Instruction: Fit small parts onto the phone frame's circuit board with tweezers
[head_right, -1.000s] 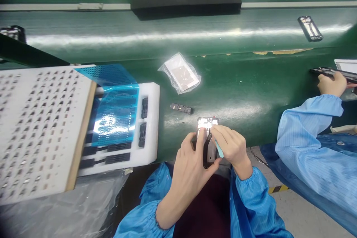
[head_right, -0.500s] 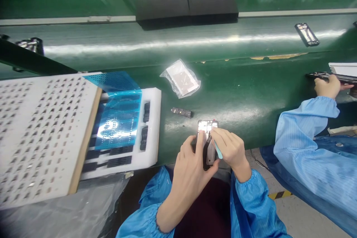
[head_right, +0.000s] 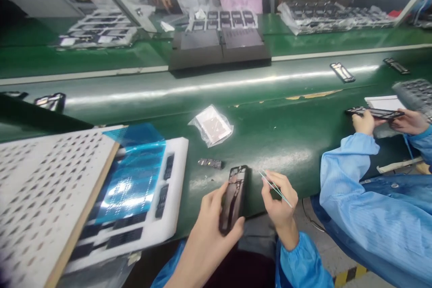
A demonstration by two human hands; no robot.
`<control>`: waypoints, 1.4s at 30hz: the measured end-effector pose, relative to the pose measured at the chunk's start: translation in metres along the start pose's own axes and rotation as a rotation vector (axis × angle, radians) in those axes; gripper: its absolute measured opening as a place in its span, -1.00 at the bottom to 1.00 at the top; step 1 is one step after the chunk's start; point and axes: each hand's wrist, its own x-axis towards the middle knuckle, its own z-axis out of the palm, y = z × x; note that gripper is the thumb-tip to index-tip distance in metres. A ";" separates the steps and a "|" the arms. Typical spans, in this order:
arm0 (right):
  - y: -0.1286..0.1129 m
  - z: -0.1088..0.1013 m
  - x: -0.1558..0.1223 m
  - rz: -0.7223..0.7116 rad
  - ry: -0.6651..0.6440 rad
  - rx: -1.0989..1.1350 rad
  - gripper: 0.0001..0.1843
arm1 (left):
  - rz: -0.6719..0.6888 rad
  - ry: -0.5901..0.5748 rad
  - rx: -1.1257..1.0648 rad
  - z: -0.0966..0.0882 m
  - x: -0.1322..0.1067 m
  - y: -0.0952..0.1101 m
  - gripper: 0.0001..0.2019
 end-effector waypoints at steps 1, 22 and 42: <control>-0.001 0.001 0.000 0.065 0.040 0.021 -0.77 | -0.039 -0.022 -0.114 -0.004 0.005 -0.011 -0.31; -0.002 0.005 -0.007 0.164 0.035 0.066 -0.73 | -0.157 -0.170 -0.172 -0.038 0.320 0.117 -0.25; 0.011 0.001 -0.028 0.044 -0.014 -0.229 -0.59 | 0.174 -0.109 0.333 -0.063 0.423 0.093 -0.54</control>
